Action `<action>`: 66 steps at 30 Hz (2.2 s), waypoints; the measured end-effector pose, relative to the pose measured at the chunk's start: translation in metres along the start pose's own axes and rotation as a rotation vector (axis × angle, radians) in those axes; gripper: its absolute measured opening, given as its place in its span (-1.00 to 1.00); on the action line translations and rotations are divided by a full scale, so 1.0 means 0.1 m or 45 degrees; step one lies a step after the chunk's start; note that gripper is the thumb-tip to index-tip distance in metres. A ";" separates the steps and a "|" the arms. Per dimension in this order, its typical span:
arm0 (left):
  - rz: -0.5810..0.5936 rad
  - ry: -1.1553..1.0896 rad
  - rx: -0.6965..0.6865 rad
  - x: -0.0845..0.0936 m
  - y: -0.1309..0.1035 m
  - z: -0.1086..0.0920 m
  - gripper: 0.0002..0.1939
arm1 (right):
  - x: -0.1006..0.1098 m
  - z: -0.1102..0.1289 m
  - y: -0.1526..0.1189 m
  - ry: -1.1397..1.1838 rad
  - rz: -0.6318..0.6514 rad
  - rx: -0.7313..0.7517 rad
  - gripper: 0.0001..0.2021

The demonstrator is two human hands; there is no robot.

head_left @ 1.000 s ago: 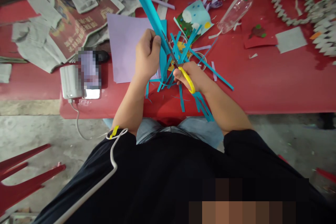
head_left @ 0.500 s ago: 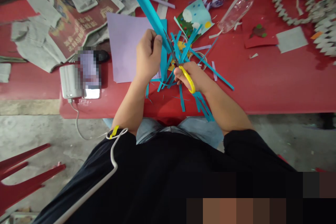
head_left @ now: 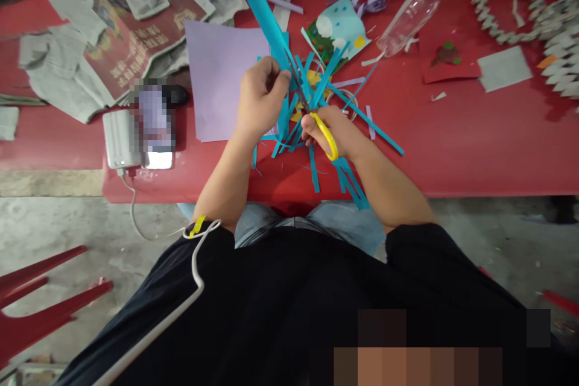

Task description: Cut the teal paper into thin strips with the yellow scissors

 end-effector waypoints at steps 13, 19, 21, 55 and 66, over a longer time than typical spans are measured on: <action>0.057 -0.078 -0.040 0.00 -0.06 -0.08 -0.68 | 0.01 0.11 0.00 0.056 0.152 -0.150 -0.13; 0.063 -0.053 -0.097 -0.02 -0.03 -0.01 -0.63 | -0.01 0.11 -0.01 0.130 0.155 -0.178 -0.16; 0.051 -0.047 -0.103 -0.03 -0.02 0.01 -0.56 | -0.01 0.11 -0.01 0.139 0.144 -0.185 -0.17; -0.004 -0.210 -0.004 -0.03 0.05 0.20 -0.43 | -0.06 -0.10 0.00 0.102 0.117 -0.271 -0.29; -0.061 -0.276 0.073 -0.04 0.09 0.17 -0.38 | -0.07 0.01 -0.02 0.091 0.184 -0.241 -0.20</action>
Point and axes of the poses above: each hand's wrist, its own y-axis towards the middle knuckle, its own x-axis out of the back of the hand, z = x × y, the point moved 3 cm from there along y, towards the middle knuckle, and after that the axes turned 7 degrees about -y, right-handed, at the moved point
